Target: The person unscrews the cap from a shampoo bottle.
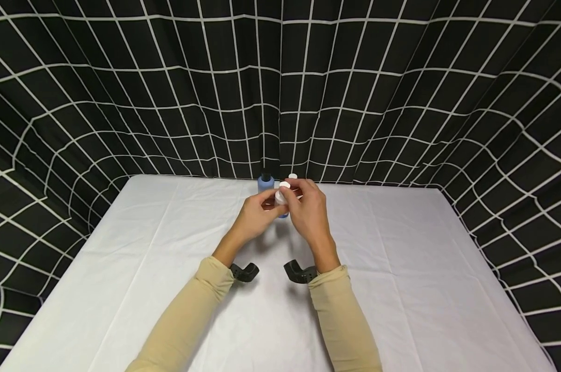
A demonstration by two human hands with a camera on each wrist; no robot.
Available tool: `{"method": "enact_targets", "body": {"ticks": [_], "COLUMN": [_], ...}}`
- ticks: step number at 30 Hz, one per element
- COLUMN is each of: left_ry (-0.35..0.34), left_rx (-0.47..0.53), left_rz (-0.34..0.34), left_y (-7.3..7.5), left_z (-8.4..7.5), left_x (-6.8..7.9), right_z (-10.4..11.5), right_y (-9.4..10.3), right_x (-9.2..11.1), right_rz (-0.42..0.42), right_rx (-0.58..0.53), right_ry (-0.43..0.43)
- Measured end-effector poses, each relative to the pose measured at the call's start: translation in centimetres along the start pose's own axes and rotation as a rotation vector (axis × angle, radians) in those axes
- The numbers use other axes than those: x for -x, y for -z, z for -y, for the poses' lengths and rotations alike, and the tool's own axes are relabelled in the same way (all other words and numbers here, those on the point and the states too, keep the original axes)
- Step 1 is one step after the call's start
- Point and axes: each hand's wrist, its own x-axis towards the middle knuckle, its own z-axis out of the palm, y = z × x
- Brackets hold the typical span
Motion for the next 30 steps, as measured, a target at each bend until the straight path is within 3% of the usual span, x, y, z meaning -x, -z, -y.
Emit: {"method": "enact_targets", "body": {"ticks": [16,24,30], "left_ry": [-0.067,-0.171,-0.197], "left_rx": [0.002,-0.04,-0.037], "left_rz": [-0.017,-0.035,-0.035], "left_y": [0.6,0.7,0.7], "left_z": [-0.9,-0.6,-0.8], "left_x": [0.7,0.4,0.8], "right_z": [0.8,1.3,1.3], "right_y": [0.9,-0.4,-0.7], "right_x": [1.0,1.6,1.9], "right_rz": [0.015,-0.062,-0.116], "right_rx": [-0.068,-0.065,-0.023], "right_ry": [-0.016,0.017,0.012]}}
